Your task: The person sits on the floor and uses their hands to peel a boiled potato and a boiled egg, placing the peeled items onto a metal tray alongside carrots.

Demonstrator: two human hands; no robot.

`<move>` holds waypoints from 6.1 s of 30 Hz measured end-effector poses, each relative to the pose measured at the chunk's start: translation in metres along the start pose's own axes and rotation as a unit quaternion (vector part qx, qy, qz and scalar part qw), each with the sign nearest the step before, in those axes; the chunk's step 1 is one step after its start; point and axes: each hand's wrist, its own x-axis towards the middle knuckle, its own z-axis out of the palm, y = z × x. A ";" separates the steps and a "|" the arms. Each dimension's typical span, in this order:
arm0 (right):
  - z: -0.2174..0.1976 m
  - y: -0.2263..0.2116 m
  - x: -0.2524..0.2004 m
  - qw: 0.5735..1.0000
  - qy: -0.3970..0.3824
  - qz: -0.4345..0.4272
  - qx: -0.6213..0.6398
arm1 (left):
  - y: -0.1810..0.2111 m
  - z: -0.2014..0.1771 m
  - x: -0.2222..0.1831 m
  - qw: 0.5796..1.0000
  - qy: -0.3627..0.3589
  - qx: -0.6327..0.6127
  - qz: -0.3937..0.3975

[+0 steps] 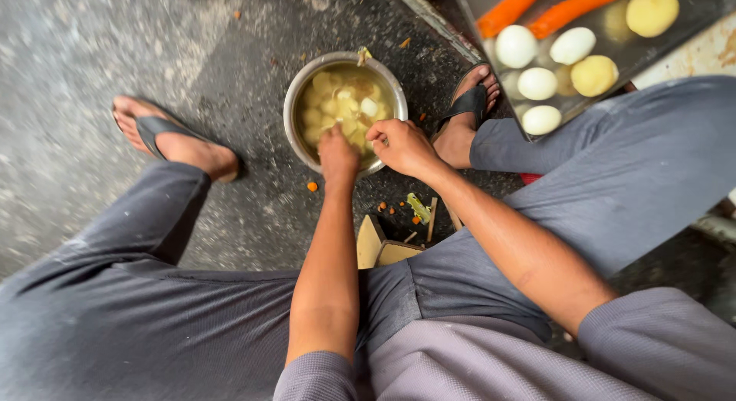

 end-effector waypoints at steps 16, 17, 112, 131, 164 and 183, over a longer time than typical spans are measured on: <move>0.040 0.052 0.038 0.975 -0.071 -0.111 -0.181 | 0.016 -0.024 0.007 0.975 0.169 -0.137 -0.038; 0.051 0.055 0.040 0.967 -0.103 -0.118 -0.199 | 0.013 -0.026 0.004 0.977 0.167 -0.124 -0.040; 0.065 0.052 0.089 0.993 0.074 -0.057 -0.069 | -0.005 -0.037 0.001 0.909 0.238 -0.298 -0.167; -0.023 -0.032 0.017 0.963 -0.040 -0.131 0.231 | 0.043 -0.114 -0.041 0.811 -0.114 -0.572 -0.035; -0.030 -0.048 0.002 0.916 -0.018 -0.156 0.370 | 0.066 -0.146 -0.065 0.754 -0.141 -0.641 0.009; -0.032 -0.068 -0.003 0.921 0.072 -0.214 0.316 | 0.079 -0.172 -0.074 0.816 -0.089 -0.567 -0.073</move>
